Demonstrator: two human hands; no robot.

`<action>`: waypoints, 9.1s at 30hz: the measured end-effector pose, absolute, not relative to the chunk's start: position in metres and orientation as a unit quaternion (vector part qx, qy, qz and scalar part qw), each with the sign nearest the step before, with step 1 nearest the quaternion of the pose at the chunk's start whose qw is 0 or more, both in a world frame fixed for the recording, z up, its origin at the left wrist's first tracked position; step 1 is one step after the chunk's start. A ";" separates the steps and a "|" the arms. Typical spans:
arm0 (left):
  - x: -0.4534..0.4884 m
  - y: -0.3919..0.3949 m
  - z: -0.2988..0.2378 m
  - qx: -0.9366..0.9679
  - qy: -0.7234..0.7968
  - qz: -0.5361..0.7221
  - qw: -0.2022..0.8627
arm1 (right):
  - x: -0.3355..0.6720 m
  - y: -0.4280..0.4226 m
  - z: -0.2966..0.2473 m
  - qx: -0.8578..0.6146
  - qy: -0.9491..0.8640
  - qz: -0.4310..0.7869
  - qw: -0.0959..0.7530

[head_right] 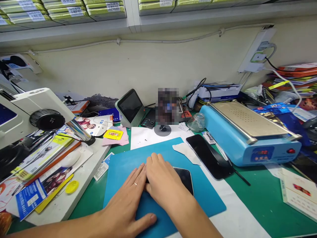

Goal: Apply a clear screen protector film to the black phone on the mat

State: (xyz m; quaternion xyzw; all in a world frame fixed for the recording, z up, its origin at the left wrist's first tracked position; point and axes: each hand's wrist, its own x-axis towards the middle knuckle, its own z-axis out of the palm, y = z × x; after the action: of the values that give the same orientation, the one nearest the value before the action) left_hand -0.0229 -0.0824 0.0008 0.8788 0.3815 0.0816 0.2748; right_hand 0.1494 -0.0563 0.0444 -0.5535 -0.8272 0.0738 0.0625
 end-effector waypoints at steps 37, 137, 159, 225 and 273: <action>-0.022 -0.082 0.005 0.885 0.368 0.074 0.275 | 0.152 -0.060 0.039 -0.555 -0.829 0.015 0.069; -0.028 -0.086 -0.002 0.908 0.349 0.091 0.213 | 0.192 -0.146 -0.024 -0.566 -0.801 -0.153 0.122; -0.028 -0.086 -0.001 0.907 0.346 0.102 0.219 | 0.190 -0.159 -0.017 -0.561 -0.798 -0.156 0.154; -0.028 -0.086 0.003 0.904 0.353 0.068 0.233 | 0.211 -0.172 -0.025 -0.603 -0.782 -0.122 0.099; -0.027 -0.087 -0.001 0.905 0.350 0.090 0.225 | 0.194 -0.160 -0.035 -0.564 -0.800 -0.134 0.157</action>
State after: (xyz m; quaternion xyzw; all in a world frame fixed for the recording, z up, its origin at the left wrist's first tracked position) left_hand -0.0269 -0.0866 -0.0013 0.9049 0.3497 0.0900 0.2252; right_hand 0.1939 -0.1599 -0.0347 -0.5639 -0.7995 -0.1343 0.1572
